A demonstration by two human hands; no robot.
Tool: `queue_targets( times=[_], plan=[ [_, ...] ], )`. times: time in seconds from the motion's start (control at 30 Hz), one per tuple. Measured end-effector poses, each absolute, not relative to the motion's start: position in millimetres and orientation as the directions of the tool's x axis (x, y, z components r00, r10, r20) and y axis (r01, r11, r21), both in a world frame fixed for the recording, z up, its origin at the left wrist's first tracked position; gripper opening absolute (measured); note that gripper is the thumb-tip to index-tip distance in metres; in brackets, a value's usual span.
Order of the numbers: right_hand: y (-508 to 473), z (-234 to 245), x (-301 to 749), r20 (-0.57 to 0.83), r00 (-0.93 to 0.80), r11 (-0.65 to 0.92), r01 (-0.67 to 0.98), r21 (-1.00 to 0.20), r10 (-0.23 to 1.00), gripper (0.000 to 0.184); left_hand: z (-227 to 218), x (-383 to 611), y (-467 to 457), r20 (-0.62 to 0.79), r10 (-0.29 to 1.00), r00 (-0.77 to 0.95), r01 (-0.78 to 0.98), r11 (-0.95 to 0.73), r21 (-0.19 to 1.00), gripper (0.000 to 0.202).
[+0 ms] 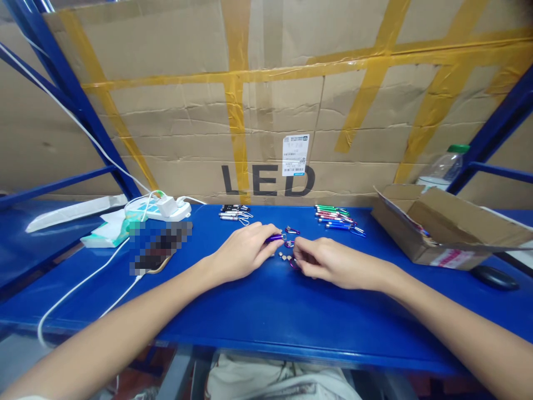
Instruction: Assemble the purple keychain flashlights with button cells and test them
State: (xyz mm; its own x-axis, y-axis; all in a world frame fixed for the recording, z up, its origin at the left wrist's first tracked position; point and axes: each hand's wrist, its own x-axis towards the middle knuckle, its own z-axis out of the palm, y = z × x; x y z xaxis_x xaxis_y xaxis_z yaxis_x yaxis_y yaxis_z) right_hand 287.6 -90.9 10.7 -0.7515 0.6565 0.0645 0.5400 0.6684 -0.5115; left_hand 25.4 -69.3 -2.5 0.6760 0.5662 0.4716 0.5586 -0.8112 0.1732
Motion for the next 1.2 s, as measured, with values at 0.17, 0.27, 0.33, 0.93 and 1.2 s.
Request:
queue_targets(
  times=[0.17,0.27,0.33,0.93,1.2],
  plan=[
    [-92.3,11.4,285.4,0.112,-0.708,0.605,0.497,-0.622,0.697,0.015,-1.3,25.2,-70.8,0.442,0.581,0.683,0.559,-0.806,0.195,0.023],
    [-92.2,10.0,285.3,0.14,-0.699,0.598,0.47,-0.649,0.702,0.017,-0.9,25.3,-70.8,0.439,0.589,0.679,0.569,-0.799,0.194,0.023],
    [-91.6,8.9,285.6,0.148,-0.693,0.579,0.443,-0.684,0.705,0.02,-0.9,25.5,-70.8,0.436,0.595,0.675,0.577,-0.794,0.191,0.022],
    [-87.4,9.2,282.0,0.188,-0.568,0.406,0.285,-0.868,0.801,0.04,1.3,26.3,-72.6,0.42,0.618,0.665,0.613,-0.772,0.166,0.023],
    [-85.9,9.5,279.6,0.254,-0.488,0.37,0.156,-0.916,0.835,0.038,-0.1,25.7,-72.2,0.399,0.619,0.676,0.611,-0.774,0.164,0.022]
  ],
)
